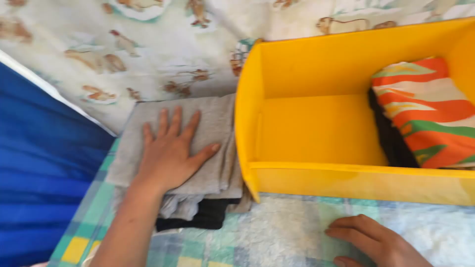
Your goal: Folding various items of clothing and organizing them into a yellow plastic storage bin on a table.
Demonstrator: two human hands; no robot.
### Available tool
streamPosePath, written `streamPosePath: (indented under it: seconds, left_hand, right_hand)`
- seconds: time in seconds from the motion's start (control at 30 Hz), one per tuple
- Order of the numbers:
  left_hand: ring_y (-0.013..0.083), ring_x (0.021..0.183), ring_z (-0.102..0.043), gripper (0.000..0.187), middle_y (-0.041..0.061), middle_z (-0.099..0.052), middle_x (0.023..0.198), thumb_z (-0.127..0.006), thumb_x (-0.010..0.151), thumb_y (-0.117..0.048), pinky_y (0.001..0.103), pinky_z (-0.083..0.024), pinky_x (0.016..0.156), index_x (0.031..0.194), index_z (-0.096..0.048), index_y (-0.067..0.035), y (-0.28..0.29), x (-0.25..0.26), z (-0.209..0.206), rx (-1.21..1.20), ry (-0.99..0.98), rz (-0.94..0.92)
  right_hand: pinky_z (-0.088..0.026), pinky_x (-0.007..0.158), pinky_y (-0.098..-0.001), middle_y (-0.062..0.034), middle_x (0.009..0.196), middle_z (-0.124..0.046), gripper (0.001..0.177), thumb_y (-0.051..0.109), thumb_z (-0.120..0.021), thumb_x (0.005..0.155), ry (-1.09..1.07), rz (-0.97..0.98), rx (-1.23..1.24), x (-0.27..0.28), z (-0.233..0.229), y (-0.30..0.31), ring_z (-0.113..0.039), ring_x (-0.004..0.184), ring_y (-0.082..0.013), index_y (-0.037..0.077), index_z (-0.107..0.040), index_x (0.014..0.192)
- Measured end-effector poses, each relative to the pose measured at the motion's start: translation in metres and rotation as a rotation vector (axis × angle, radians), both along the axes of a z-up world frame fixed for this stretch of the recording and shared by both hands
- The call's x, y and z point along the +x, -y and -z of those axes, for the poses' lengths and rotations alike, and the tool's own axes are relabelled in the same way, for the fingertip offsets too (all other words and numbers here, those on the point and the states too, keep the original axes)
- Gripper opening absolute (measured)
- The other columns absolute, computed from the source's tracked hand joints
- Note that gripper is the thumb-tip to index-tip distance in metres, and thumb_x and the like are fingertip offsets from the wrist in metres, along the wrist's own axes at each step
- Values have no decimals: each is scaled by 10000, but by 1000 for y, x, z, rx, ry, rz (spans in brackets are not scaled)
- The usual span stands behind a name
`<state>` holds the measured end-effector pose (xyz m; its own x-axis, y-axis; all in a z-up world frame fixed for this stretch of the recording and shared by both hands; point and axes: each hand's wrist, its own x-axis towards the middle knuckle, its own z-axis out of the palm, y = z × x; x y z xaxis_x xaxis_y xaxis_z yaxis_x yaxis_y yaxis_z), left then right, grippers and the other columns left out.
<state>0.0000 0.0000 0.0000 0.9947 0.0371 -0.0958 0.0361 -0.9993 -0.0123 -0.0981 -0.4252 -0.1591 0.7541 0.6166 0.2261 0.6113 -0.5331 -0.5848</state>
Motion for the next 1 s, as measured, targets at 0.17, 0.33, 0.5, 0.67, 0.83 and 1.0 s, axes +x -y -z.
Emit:
streamPosePath:
  seconds: [0.17,0.33,0.5,0.67,0.83,1.0]
  left_hand:
    - [423,1556,-30,924,156,-100,1701,-351,892,-819,687,-45,1164,1631,-194,-287,-6,3,8,10,44,28]
    - [425,1546,-89,925,160,-164,1684,-346,883,-837,702,-89,1144,1616,-234,-284,-15,7,23,61,137,70]
    - [417,1552,-67,933,138,-143,1692,-292,883,-859,695,-86,1149,1615,-218,-285,-17,5,24,67,130,68]
    - [401,1562,-49,928,126,-114,1701,-288,872,-858,686,-65,1170,1616,-197,-311,-13,5,21,58,85,37]
    - [394,1574,-45,922,112,-93,1714,-300,859,-847,673,-53,1198,1613,-198,-325,-8,5,12,38,46,-3]
    - [367,1590,-86,901,85,-178,1707,-378,842,-825,659,-56,1232,1571,-334,-297,-6,0,6,-59,66,-31]
  right_hand:
    - [-523,1023,-277,19,1238,-747,433,398,-859,867,-43,-24,8,0,-15,-2,-755,1136,-133,210,-761,1244]
    - [-408,1098,-314,-33,1358,-662,468,454,-460,1066,-314,-125,-26,6,-28,4,-655,1300,-179,176,-710,1348]
    - [-434,1081,-338,-73,1314,-660,494,488,-471,1076,-299,-154,34,6,-37,-1,-661,1258,-220,124,-702,1317]
    - [-525,1024,-352,-79,1251,-690,383,332,-769,971,-97,-129,47,3,-37,-8,-692,1164,-240,110,-691,1273]
    - [-532,1027,-345,-117,1253,-656,367,314,-721,994,-42,-143,42,-1,-59,-15,-704,1155,-265,93,-658,1280]
    - [-559,953,-386,-101,1251,-663,361,310,-712,974,-45,-88,17,-8,-61,-17,-713,1100,-283,127,-668,1283]
